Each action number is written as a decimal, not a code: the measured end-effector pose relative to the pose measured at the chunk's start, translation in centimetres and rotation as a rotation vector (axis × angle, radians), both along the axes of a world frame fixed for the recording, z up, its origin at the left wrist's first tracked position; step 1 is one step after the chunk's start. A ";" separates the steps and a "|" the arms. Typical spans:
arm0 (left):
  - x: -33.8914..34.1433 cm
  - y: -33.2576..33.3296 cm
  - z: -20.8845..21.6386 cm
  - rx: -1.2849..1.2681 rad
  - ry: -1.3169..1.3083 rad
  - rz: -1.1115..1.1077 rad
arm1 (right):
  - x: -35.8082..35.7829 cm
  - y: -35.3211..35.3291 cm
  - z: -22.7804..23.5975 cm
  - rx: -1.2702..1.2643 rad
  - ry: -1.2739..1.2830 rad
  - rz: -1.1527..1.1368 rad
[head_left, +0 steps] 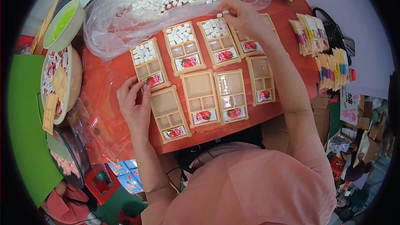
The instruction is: Packaging small decorative items and white foam pieces into wooden trays.
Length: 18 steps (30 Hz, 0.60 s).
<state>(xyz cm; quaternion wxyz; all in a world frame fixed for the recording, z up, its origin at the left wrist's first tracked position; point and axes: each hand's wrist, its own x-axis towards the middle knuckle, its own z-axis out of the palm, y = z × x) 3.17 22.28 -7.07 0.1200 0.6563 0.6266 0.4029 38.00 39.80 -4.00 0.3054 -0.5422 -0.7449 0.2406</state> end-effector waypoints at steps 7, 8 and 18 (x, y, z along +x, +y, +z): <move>0.2 0.2 -0.1 -0.017 -0.034 -0.013 | -1.0 -0.1 -0.3 0.138 -0.172 0.258; 0.2 0.1 -0.1 -0.026 -0.047 -0.013 | -1.0 -0.1 0.1 0.087 -0.144 0.244; 0.0 0.1 0.0 0.009 0.000 -0.022 | 2.9 -2.3 -0.3 0.139 -0.169 0.024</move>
